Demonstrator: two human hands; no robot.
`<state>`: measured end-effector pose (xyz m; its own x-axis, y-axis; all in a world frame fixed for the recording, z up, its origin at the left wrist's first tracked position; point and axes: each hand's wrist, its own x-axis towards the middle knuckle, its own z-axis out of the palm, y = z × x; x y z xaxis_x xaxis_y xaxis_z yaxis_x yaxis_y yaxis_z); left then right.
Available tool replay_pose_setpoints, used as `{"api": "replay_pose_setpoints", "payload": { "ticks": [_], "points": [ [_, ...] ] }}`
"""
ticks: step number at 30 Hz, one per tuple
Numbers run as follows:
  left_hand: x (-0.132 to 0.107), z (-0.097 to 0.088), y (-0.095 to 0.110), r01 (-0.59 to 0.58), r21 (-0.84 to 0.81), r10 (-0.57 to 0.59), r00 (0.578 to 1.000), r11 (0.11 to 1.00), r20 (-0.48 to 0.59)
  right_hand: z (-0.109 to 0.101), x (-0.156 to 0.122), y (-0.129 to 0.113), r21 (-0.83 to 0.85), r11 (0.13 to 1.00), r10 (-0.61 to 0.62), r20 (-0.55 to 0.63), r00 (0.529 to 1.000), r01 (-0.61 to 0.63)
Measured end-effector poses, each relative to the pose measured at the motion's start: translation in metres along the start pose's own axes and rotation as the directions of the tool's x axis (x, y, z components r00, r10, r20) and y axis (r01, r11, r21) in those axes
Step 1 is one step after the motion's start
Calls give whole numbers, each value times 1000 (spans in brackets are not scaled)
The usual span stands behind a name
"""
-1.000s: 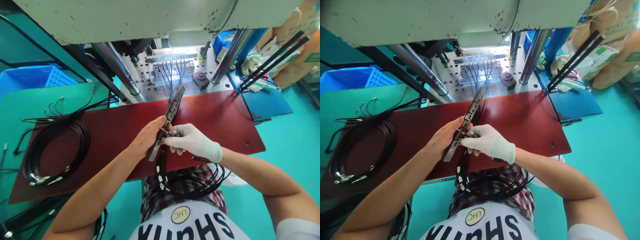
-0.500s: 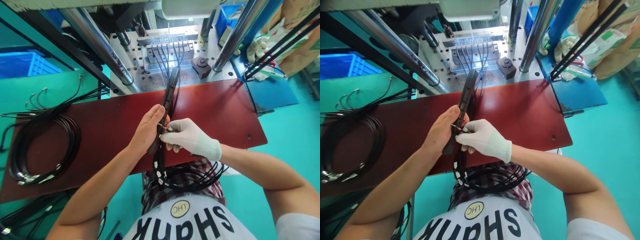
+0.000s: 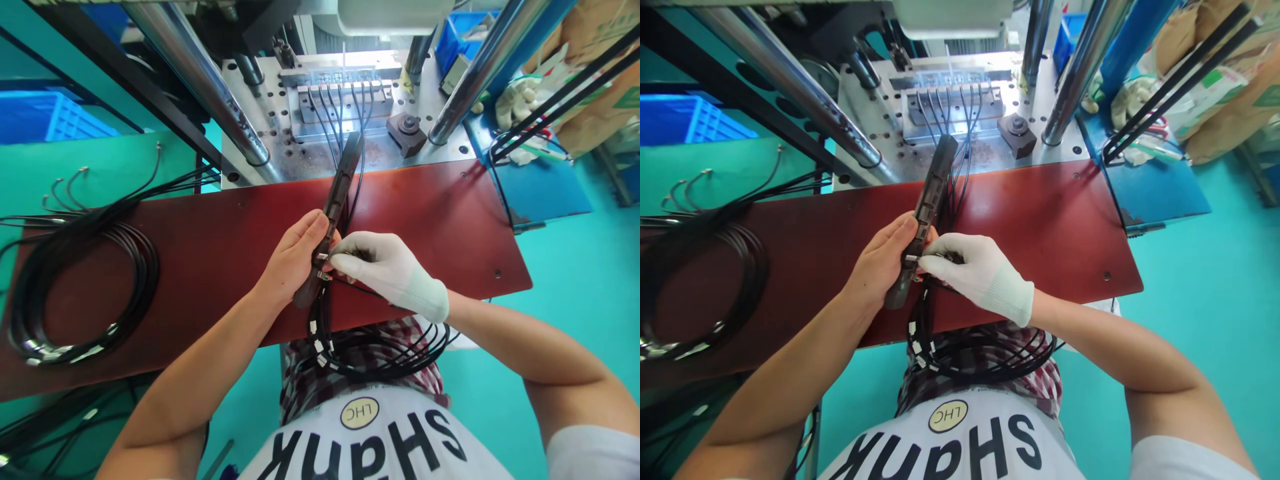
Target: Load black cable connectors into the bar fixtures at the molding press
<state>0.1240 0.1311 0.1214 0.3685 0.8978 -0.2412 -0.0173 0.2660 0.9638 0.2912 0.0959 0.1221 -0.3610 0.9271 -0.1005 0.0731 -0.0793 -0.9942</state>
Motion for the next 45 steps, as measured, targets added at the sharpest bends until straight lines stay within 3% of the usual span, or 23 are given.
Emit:
{"api": "replay_pose_setpoints", "payload": {
  "ticks": [6, 10, 15, 22, 24, 28, 31, 35, 42, 45],
  "points": [
    [0, -4, -3, 34, -39, -34, 999, 999, 9, -2, 5, -10, -218, 975, -50, -15, 999, 45],
    [-1, -1, -1, 34, -63, -36, 999, 997, -19, -4, 9, -12, -73, 995, 80, 119, 990, -72],
    [-3, 1, -1, 4, -16, -5, 998, 1000, -58, -2, 11, -10, 30, 991, 124, 125, 984, -128],
    [-8, 1, -6, -157, 286, 194, 976, 945, -102, 8, 10, -2, -125, 992, 20, 5, 1000, -19],
    [-9, -1, -6, -185, 341, 229, 969, 922, -91, 6, 10, -1, -145, 989, 27, 34, 999, -22],
    [-8, -2, -2, -125, 203, 141, 988, 971, -65, -11, 5, -5, -38, 994, 104, 176, 979, -98],
    [-8, -1, 1, -81, 74, 82, 996, 994, -22, -29, -1, -4, 128, 976, 156, 162, 974, -177],
    [-8, -1, 1, -76, 24, 75, 996, 997, 40, -46, -9, 11, 305, 924, 203, 119, 972, -231],
    [-8, -3, 0, -51, 43, 48, 997, 998, 68, -70, -30, 12, 137, 977, 157, 72, 985, -166],
    [-7, -4, -2, -63, 31, 60, 995, 998, 79, -74, -37, 8, 123, 976, 181, -20, 983, -177]
  ]
}}
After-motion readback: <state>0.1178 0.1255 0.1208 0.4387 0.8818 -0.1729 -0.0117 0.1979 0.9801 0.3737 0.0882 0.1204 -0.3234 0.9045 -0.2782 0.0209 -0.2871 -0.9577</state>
